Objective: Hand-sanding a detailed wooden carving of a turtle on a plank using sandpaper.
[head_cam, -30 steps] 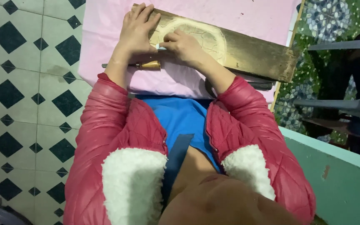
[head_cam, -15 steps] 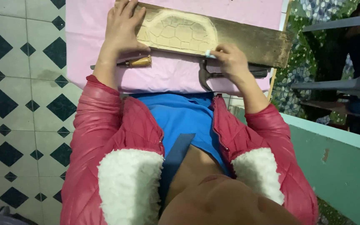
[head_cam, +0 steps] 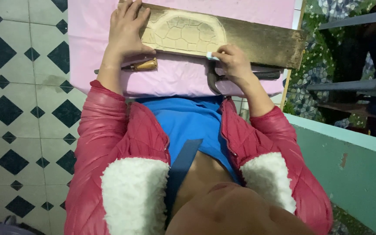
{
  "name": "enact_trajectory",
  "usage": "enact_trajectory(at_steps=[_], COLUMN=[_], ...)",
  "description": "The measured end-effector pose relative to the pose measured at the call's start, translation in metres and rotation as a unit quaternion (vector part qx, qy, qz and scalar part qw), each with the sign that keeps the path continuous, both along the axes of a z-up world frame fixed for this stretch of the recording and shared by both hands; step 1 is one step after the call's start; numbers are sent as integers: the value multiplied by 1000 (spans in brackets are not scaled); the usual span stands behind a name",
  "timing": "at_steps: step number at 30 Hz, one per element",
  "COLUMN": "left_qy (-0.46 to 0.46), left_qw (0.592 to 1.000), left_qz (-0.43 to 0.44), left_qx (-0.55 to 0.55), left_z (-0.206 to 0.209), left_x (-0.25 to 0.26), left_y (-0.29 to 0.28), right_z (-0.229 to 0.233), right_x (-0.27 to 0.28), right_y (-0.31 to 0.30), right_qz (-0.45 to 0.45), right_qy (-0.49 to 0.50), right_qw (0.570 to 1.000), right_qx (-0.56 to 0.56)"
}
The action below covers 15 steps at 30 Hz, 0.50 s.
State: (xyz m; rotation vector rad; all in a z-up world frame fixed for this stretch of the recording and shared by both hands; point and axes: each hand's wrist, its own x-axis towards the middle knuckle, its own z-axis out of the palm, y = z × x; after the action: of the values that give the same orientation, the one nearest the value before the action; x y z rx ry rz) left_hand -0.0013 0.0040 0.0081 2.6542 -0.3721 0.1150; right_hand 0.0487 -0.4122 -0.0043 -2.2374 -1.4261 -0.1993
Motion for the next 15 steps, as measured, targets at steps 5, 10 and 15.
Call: enact_trajectory(at_steps=[5, 10, 15], left_qy=[-3, 7, 2], left_qw=[1000, 1000, 1000], left_qz=[1, 3, 11], left_qx=[12, 10, -13], left_z=[13, 13, 24], left_x=[-4, -5, -8], left_y=[-4, -5, -7], right_z=[5, -6, 31], right_x=[-7, -10, -14], right_y=[6, 46, 33], right_qz=[-11, -3, -4], right_qy=[-35, -87, -179], right_qw=[999, 996, 983], right_qx=[1, -16, -24])
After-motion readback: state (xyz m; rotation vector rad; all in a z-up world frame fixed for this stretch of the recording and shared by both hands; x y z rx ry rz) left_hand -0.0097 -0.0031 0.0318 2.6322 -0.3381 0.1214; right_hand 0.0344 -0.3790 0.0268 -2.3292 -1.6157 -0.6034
